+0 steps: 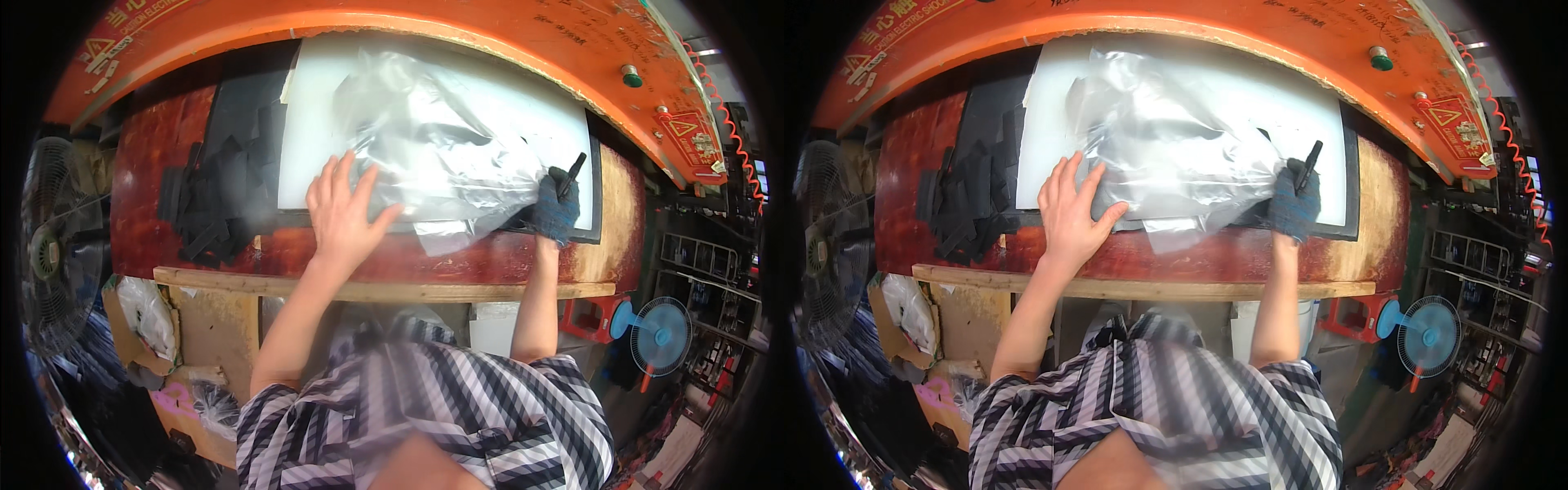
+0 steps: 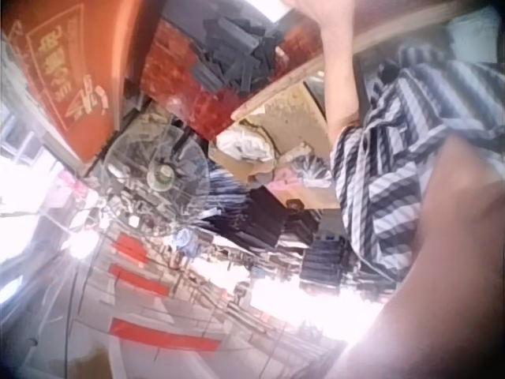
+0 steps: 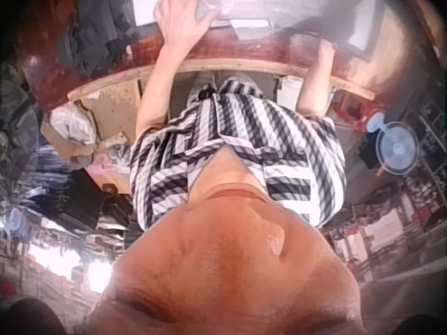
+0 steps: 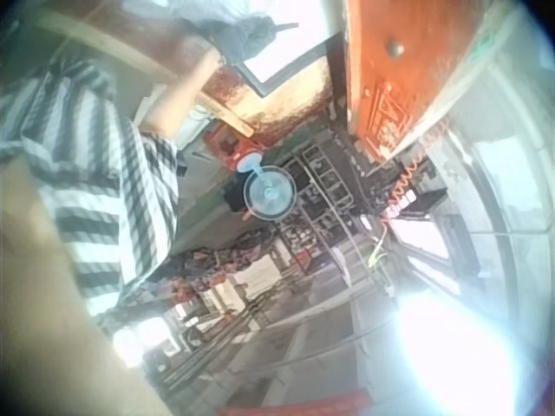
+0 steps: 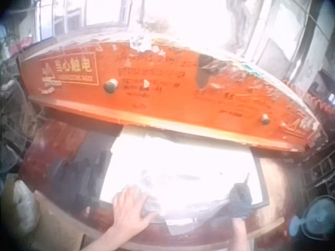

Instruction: The person places small black rectangular objects into clear plastic bags on a wooden table, writes on the bags with a black marker, and stacks the filled bags. The person also handles a notepad and writes on it.

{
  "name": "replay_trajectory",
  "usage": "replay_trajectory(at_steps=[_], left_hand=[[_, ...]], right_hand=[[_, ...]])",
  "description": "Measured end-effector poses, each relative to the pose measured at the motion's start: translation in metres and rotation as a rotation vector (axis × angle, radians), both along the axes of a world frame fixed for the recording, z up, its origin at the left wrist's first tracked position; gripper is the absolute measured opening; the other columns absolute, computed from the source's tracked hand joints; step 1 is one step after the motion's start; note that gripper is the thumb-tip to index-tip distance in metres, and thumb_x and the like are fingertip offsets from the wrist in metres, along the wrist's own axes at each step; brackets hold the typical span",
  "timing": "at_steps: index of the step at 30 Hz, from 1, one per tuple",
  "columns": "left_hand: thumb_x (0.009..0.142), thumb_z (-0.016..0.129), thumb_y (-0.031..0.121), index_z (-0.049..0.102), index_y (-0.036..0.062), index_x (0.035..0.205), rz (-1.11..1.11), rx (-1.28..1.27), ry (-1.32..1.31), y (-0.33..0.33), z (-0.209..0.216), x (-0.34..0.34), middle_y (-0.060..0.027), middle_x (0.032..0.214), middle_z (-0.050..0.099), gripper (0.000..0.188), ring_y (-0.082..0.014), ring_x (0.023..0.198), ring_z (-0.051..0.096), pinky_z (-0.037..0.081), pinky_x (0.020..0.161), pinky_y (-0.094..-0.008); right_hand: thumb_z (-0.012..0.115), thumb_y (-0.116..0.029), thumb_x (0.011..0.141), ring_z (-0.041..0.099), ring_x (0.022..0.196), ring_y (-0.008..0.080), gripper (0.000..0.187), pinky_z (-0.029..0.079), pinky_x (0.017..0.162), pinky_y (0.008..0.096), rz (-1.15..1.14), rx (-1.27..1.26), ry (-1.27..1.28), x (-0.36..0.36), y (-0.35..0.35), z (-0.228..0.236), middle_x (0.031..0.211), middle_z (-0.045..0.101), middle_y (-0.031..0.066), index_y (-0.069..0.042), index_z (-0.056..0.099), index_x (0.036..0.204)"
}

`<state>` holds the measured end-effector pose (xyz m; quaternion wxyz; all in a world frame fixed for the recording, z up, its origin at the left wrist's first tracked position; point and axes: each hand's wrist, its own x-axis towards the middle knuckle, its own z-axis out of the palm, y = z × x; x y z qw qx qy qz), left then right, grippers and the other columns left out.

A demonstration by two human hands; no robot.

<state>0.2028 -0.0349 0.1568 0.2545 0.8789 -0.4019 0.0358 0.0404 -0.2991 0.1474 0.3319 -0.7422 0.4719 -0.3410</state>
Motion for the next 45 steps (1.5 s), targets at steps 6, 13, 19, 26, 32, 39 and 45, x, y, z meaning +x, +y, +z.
replay_trajectory(at_steps=[6, 13, 19, 26, 32, 39, 45], left_hand=[[0.078, 0.069, 0.032, 0.063, 0.0106, 0.111, -0.323, -0.23, 0.02, -0.039, -0.001, 0.0, -0.0103, 0.131, 0.049, 0.04, -0.0326, 0.125, 0.04, 0.032, 0.098, -0.0456], [0.08, 0.067, 0.029, 0.064, 0.0145, 0.112, -0.398, 0.124, 0.139, -0.062, 0.006, 0.003, -0.0119, 0.132, 0.049, 0.036, -0.0327, 0.13, 0.034, 0.022, 0.107, -0.0511], [0.078, 0.068, 0.008, 0.059, 0.0044, 0.117, -0.407, -0.457, 0.576, -0.029, 0.052, -0.022, -0.0124, 0.127, 0.052, 0.04, -0.0264, 0.114, 0.053, 0.043, 0.094, -0.033], [0.074, 0.058, -0.006, 0.054, 0.0068, 0.125, -0.346, -0.407, 0.269, -0.016, 0.081, -0.02, -0.013, 0.129, 0.051, 0.053, -0.0313, 0.118, 0.05, 0.041, 0.098, -0.0387], [0.072, 0.066, 0.005, 0.059, 0.0138, 0.115, -0.618, 0.004, -0.085, 0.004, 0.073, -0.007, -0.0053, 0.11, 0.059, 0.045, -0.0225, 0.108, 0.052, 0.043, 0.084, -0.0365], [0.075, 0.063, 0.014, 0.057, 0.0058, 0.087, -0.485, -0.204, 0.202, 0.02, 0.052, -0.037, -0.0101, 0.076, 0.055, 0.015, -0.029, 0.069, 0.055, 0.044, 0.061, -0.039], [0.066, 0.065, 0.016, 0.052, 0.0077, 0.076, -0.453, -0.386, 0.048, 0.029, 0.032, -0.057, -0.0077, 0.056, 0.049, 0.019, -0.0242, 0.048, 0.053, 0.041, 0.044, -0.0359]], right_hand=[[0.063, -0.026, 0.082, 0.062, 0.094, 0.0309, 0.031, 0.047, 0.082, 0.0377, 0.073, -0.107, 0.401, -0.037, 0.014, -0.013, 0.099, 0.065, 0.015, -0.007, 0.064, 0.106], [0.049, -0.042, 0.092, 0.057, 0.065, 0.0126, 0.042, 0.045, 0.056, 0.0239, 0.263, 0.438, -0.586, -0.046, 0.012, 0.029, 0.079, 0.063, 0.0073, -0.004, 0.065, 0.099], [0.042, -0.059, 0.09, 0.061, 0.099, 0.0244, 0.068, 0.052, 0.084, 0.0369, 0.563, 0.694, -0.73, 0.008, 0.09, 0.029, 0.117, 0.059, 0.0167, 0.0, 0.052, 0.123], [0.044, -0.028, 0.094, 0.057, 0.063, 0.0121, 0.032, 0.046, 0.056, 0.0242, 0.82, 0.728, -0.387, 0.023, 0.12, 0.042, 0.08, 0.062, 0.0057, -0.002, 0.061, 0.101], [0.062, -0.017, 0.082, 0.058, 0.07, 0.0133, 0.026, 0.047, 0.059, 0.0284, 0.972, -0.23, 0.129, 0.018, 0.135, 0.061, 0.08, 0.061, 0.0068, -0.006, 0.061, 0.106], [0.061, -0.002, 0.071, 0.056, 0.066, 0.0107, 0.035, 0.044, 0.056, 0.0216, 0.828, 0.85, -0.185, -0.014, 0.134, 0.081, 0.076, 0.061, 0.0057, -0.002, 0.059, 0.106], [0.062, -0.02, 0.079, 0.061, 0.072, 0.0243, 0.016, 0.046, 0.06, 0.0347, 1.196, -0.019, -0.065, -0.008, 0.15, 0.072, 0.087, 0.062, 0.0115, -0.009, 0.063, 0.09]])
